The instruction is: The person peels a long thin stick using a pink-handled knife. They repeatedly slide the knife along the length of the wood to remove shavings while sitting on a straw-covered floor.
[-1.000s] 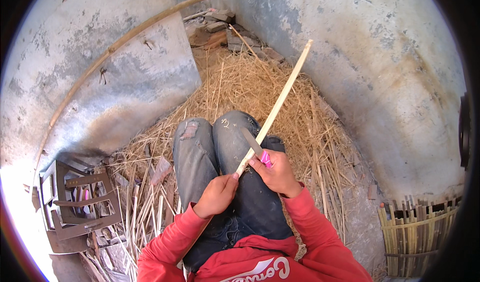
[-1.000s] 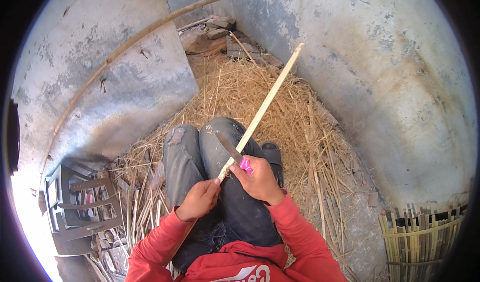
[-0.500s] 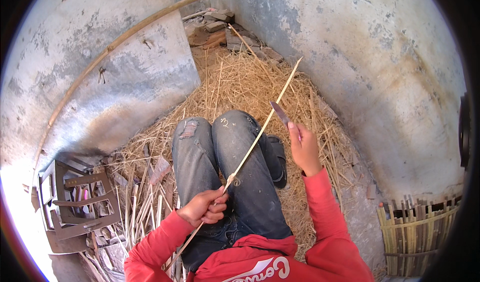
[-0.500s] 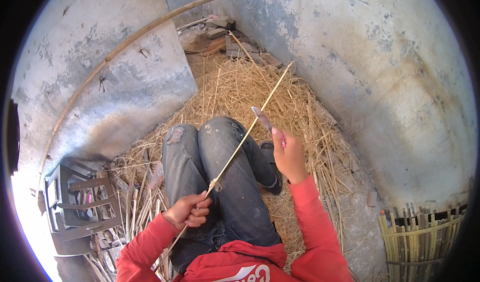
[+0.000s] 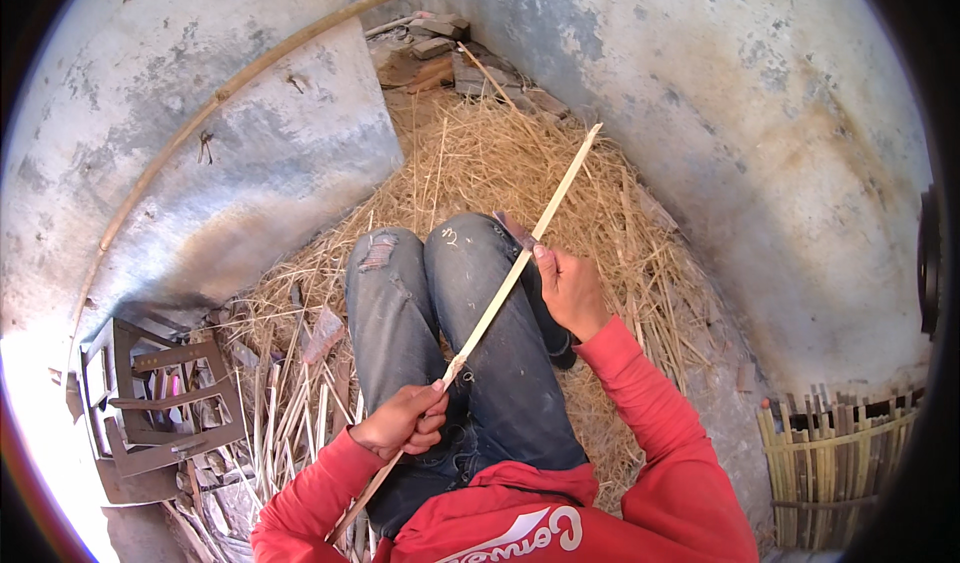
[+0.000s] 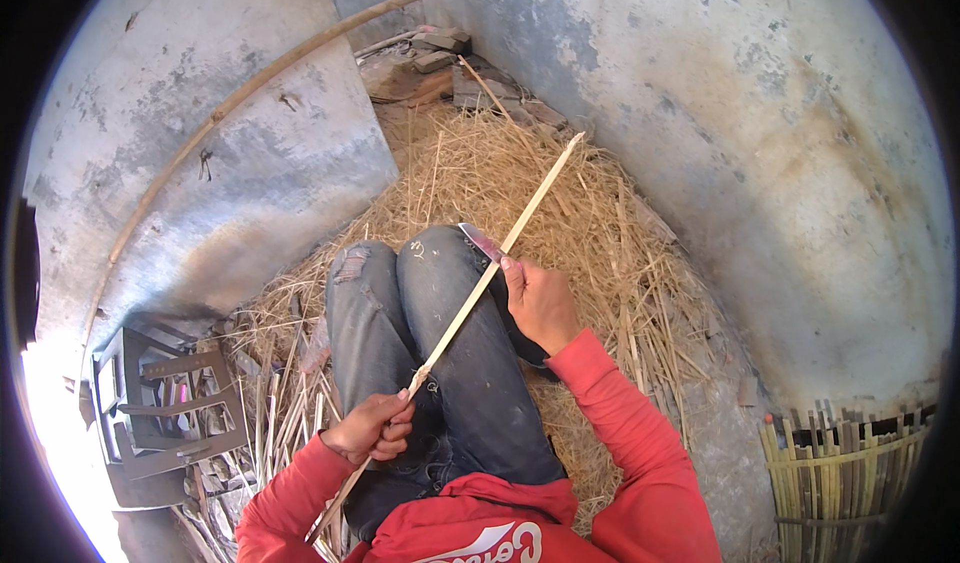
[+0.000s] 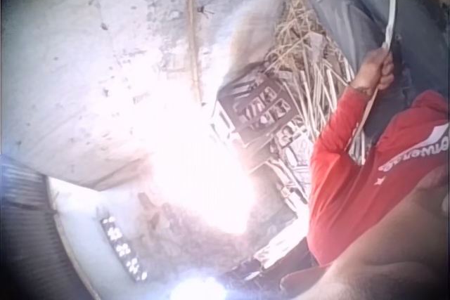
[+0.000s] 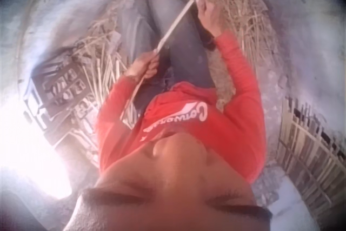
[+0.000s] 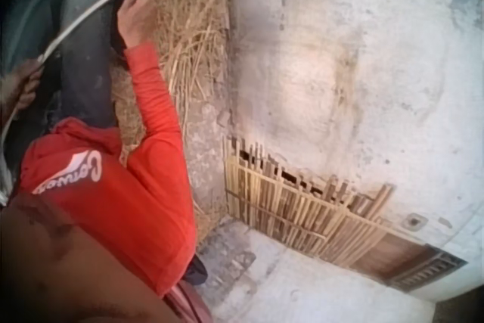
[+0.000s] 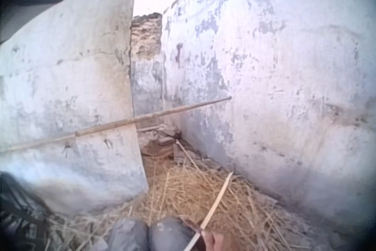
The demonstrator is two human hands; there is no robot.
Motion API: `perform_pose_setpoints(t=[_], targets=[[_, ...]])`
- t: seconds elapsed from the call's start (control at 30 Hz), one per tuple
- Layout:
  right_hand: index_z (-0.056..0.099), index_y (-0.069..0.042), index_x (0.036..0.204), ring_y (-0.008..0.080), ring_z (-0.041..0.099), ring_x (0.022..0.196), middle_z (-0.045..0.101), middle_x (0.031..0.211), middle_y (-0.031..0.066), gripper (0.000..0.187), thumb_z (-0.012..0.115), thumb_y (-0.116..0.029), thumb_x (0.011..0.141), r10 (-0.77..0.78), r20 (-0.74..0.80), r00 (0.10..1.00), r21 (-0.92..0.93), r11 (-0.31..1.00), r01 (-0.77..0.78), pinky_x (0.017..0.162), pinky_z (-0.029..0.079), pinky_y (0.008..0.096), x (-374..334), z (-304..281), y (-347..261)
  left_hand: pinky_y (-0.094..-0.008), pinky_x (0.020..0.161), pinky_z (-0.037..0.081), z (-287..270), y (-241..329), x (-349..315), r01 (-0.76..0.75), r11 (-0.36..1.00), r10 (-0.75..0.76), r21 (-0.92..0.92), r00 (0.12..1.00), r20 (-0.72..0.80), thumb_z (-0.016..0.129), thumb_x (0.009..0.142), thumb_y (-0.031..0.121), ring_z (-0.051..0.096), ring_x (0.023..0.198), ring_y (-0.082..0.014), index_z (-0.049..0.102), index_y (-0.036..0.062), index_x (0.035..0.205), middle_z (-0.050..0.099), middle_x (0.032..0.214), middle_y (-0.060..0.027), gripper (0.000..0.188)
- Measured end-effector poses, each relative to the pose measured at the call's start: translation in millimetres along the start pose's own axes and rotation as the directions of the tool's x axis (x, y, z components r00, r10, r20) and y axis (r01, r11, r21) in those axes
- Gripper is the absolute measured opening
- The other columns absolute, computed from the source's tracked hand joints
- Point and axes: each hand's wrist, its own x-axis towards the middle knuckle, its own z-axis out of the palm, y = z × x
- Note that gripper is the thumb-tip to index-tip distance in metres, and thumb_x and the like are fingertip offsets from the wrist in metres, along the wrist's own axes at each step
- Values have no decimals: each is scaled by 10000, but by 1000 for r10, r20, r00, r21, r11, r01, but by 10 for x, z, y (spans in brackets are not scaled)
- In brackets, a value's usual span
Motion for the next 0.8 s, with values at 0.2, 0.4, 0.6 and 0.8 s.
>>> perform_pose_setpoints(t=[0.2, 0.4, 0.6, 0.8], targets=[[607, -12, 784, 439, 581, 541, 538, 579, 242, 430, 524, -337, 1053, -101, 74, 992, 130, 987, 90, 484, 410, 493, -289, 115, -184, -232, 375, 124, 93, 141, 284, -11, 998, 15, -65, 997, 72, 419, 1082, 503, 165, 449, -44, 356, 184, 745, 204, 584, 79, 468], [587, -17, 759, 429, 570, 529, 524, 568, 240, 427, 520, -319, 1055, -94, 139, 986, 152, 986, 72, 479, 401, 488, -438, 112, -342, -225, 371, 112, 273, 475, 604, -32, 997, 38, -72, 996, 86, 385, 1095, 481, 156, 447, -42, 355, 190, 757, 207, 588, 85, 447], [588, -19, 756, 82, 410, 484, 467, 581, -33, 445, 522, -335, 1063, 8, 484, 875, 545, 779, -309, 455, 279, 320, -349, 5, -115, -238, 393, 136, 316, 426, 536, -110, 994, 109, 12, 993, 52, 397, 1094, 481, 180, 458, -56, 370, 169, 766, 220, 585, 75, 454], [664, -24, 921, 32, 424, 611, 483, 628, -65, 323, 631, -334, 1007, 130, 439, 889, 645, 644, -413, 549, 330, 240, -416, -103, -176, -290, 437, 280, 333, 247, 608, -317, 866, 381, 386, 919, -100, 425, 1098, 413, 361, 461, -114, 490, 94, 786, 388, 573, 18, 451]])
